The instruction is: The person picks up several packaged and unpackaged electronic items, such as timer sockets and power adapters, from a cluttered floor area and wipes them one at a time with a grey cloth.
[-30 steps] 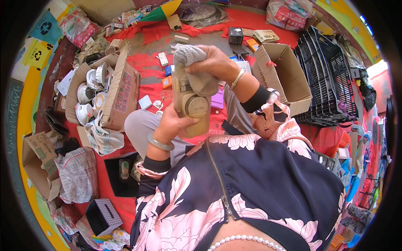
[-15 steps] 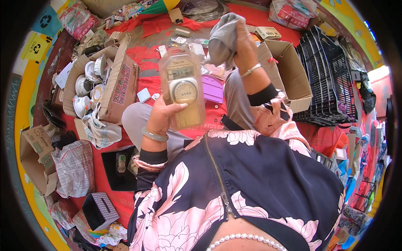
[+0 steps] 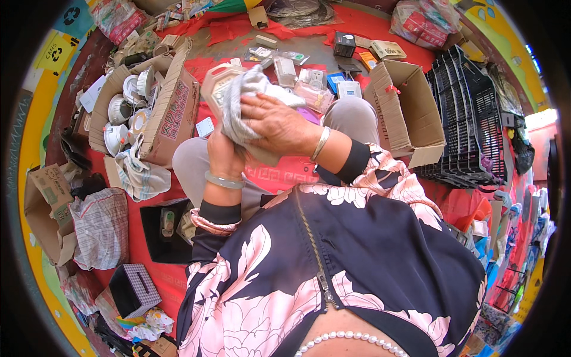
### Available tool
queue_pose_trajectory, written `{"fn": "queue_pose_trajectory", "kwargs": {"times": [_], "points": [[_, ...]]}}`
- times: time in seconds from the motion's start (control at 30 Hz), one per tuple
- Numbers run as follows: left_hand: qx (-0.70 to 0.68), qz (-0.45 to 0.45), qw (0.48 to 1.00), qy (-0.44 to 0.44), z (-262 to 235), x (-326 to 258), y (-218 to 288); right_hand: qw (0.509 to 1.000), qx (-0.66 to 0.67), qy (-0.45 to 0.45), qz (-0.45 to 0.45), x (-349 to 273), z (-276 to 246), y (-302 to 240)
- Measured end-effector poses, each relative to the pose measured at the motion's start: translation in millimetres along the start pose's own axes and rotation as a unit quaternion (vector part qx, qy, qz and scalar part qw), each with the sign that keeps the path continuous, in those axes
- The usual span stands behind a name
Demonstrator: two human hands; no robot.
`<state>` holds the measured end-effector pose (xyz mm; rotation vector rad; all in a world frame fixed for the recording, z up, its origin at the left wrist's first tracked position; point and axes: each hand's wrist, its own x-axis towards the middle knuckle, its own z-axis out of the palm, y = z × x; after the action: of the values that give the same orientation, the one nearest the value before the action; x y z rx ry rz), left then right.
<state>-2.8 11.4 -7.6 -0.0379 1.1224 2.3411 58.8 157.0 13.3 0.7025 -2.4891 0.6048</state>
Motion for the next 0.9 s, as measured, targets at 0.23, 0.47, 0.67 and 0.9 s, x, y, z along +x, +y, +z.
{"fn": "queue_pose_trajectory", "kwargs": {"times": [0.23, 0.47, 0.67, 0.9], "points": [[0.001, 0.068, 0.996, 0.053, 2.1, 1.6, 19.2, 0.995, 0.013, -0.078, -0.052, -25.8, 6.0, -19.0], [-0.034, 0.099, 0.993, 0.055, -9.5, 0.5, 30.0, 0.986, 0.108, -0.028, 0.125, -56.6, -2.8, 4.7], [-0.099, 0.081, 0.992, -0.024, -18.0, -8.7, 38.0, 0.656, 0.622, 0.236, 0.356, -42.1, -46.1, 31.3], [-0.067, 0.083, 0.99, -0.097, 5.3, -25.7, 22.2, 0.734, 0.562, 0.083, 0.372, -27.3, -28.7, -5.3]]}}
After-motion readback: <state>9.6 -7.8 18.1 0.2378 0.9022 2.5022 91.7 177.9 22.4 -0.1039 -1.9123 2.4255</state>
